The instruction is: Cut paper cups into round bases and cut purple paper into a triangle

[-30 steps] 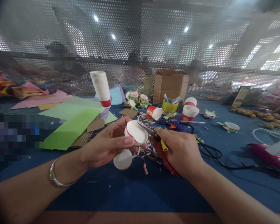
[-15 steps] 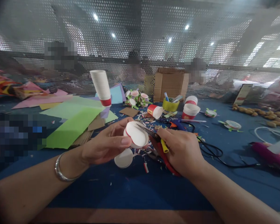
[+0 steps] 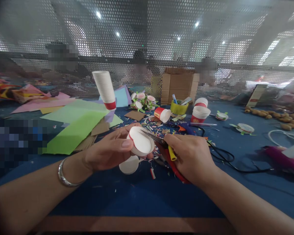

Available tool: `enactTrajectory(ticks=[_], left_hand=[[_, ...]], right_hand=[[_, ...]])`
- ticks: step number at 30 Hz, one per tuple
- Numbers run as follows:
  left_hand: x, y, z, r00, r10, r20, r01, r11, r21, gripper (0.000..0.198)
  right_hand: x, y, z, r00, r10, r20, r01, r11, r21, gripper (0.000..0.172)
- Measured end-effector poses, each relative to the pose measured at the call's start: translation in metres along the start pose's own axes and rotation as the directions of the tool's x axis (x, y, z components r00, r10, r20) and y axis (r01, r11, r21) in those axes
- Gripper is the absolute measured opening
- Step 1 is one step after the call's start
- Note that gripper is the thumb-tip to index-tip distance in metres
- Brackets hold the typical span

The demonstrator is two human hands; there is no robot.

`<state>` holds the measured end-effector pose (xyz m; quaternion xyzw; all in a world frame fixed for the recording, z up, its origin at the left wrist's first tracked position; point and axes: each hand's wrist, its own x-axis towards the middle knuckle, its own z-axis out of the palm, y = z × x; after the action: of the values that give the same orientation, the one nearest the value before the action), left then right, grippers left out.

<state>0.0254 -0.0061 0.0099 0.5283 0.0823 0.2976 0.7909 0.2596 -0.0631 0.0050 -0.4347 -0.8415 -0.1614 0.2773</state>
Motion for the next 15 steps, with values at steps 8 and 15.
enactTrajectory(ticks=[8, 15], left_hand=[[-0.0006, 0.0019, -0.0002, 1.0, -0.026, -0.003, 0.026, 0.999, 0.025, 0.031], [0.0003, 0.0003, -0.0051, 0.996, -0.078, 0.04, 0.078, 0.997, 0.002, 0.035]], right_hand=[[0.0022, -0.0002, -0.0004, 0.999, -0.031, -0.011, 0.031, 0.999, -0.015, 0.027], [0.0003, -0.0002, -0.0008, 0.999, -0.04, 0.003, 0.04, 0.999, 0.002, 0.024]])
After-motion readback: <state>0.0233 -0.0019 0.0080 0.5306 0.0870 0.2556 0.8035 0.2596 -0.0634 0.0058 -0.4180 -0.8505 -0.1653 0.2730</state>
